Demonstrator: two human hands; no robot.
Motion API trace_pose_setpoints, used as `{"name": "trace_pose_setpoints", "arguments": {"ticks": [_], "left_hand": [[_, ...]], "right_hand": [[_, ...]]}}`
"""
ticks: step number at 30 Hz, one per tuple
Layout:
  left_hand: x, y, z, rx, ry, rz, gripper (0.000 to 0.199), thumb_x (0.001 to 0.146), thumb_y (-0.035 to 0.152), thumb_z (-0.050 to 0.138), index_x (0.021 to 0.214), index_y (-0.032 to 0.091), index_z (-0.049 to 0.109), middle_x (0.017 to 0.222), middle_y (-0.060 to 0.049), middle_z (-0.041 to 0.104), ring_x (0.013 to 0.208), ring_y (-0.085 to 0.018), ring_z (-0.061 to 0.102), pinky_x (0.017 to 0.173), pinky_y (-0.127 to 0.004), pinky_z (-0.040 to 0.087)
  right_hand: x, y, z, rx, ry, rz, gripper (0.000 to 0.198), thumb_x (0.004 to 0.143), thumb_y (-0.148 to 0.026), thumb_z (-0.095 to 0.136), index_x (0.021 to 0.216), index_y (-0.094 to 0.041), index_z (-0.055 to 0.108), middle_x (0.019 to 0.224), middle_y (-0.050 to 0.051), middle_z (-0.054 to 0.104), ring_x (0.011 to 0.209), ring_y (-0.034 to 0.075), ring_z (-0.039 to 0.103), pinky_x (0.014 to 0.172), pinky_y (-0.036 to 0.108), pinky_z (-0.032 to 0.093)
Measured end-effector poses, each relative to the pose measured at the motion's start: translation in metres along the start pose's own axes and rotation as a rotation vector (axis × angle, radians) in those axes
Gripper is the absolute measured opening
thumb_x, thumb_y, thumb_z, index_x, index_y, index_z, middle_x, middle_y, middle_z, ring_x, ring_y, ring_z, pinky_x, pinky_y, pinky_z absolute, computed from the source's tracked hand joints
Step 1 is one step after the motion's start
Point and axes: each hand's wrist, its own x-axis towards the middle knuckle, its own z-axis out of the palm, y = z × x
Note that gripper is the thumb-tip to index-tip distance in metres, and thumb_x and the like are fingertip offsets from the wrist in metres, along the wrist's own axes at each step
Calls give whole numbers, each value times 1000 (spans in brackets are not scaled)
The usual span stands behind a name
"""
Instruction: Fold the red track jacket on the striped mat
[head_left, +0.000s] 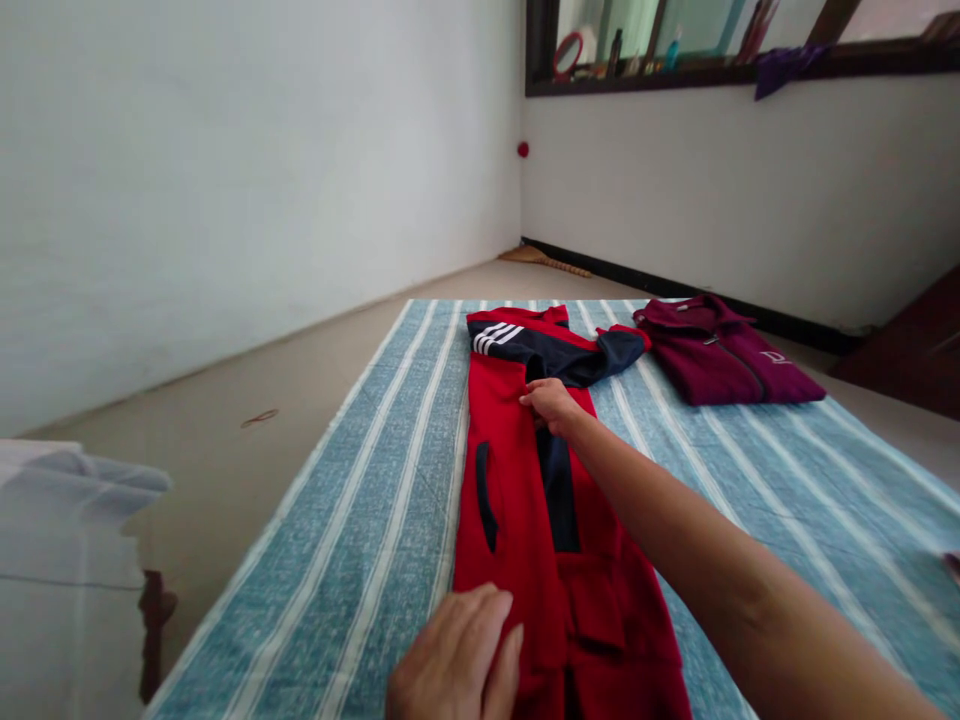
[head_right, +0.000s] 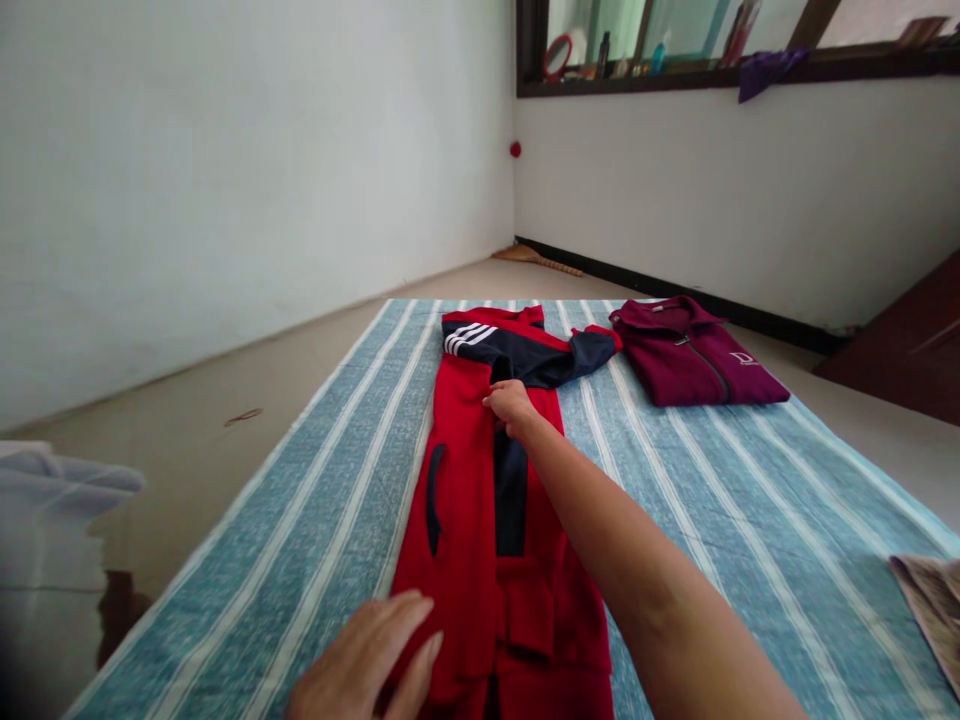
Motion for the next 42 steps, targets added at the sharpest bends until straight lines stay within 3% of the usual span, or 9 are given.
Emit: {"name": "trace_pose_setpoints", "arguments": {"ticks": [3, 7, 10, 13, 17, 23, 27, 33, 42], "left_hand": [[21, -7, 8, 235, -165, 39, 43, 84, 26, 56, 124, 10, 52, 130, -19, 57, 123, -31, 51, 95, -43, 50], [12, -13, 28, 395, -319, 151, 63, 79, 43, 58, 133, 13, 47, 138, -16, 51, 124, -31, 51, 88, -42, 53], [4, -15, 33, 433, -316, 192, 63, 78, 46, 57, 131, 14, 50, 135, -14, 54, 121, -29, 54, 87, -39, 53], [4, -15, 33, 452, -283, 211, 60, 78, 48, 54, 126, 12, 54, 131, -13, 58, 116, -27, 58, 85, -39, 53], [4, -13, 37, 471, -242, 173, 58, 78, 45, 52, 125, 12, 55, 128, -13, 60, 112, -27, 60, 83, -40, 54], [7, -22, 30, 310, -224, 177, 41, 85, 41, 51, 116, 17, 61, 121, -11, 65, 106, -25, 64, 80, -37, 56], [35, -51, 40, 220, -120, -74, 34, 92, 26, 41, 117, 11, 59, 122, -15, 64, 116, -23, 58, 95, -36, 50], [63, -78, 72, 308, -535, -280, 64, 93, 48, 33, 138, 3, 41, 145, -22, 38, 136, -32, 35, 105, -54, 35], [68, -75, 65, 396, -686, -310, 61, 88, 35, 40, 141, 6, 37, 150, -19, 29, 139, -29, 29, 108, -53, 29]], "right_hand": [[-3, 3, -2, -96, 10, -20, 29, 93, -33, 56, 115, -15, 56, 107, 6, 61, 86, 16, 62, 72, 34, 55], [-8, 1, -5, -262, 73, -89, 14, 89, -18, 57, 102, -13, 60, 83, 3, 64, 67, 14, 63, 61, 28, 52], [-26, -3, 0, -391, 198, -203, 21, 82, -8, 57, 102, -14, 61, 90, 9, 65, 84, 23, 65, 73, 34, 51], [-53, 4, 16, -562, 257, -434, 30, 85, -12, 53, 113, -17, 57, 115, 14, 60, 112, 29, 54, 94, 42, 41], [-71, 34, 38, -1026, 28, -885, 41, 91, -32, 50, 127, -13, 52, 133, 18, 51, 129, 32, 41, 106, 47, 32], [-53, 61, 38, -1148, -6, -792, 61, 95, -44, 39, 142, -5, 37, 149, 22, 30, 140, 33, 23, 113, 48, 21], [-51, 62, 37, -1148, 11, -823, 61, 95, -43, 41, 142, -5, 37, 149, 22, 32, 140, 33, 24, 113, 48, 22], [-44, 66, 30, -1107, 30, -891, 45, 95, -24, 39, 137, -10, 44, 145, 18, 40, 137, 27, 33, 111, 44, 28], [-104, 45, 17, -1098, 65, -905, 20, 86, -14, 46, 97, -14, 62, 101, 12, 64, 100, 23, 58, 96, 39, 43]]}}
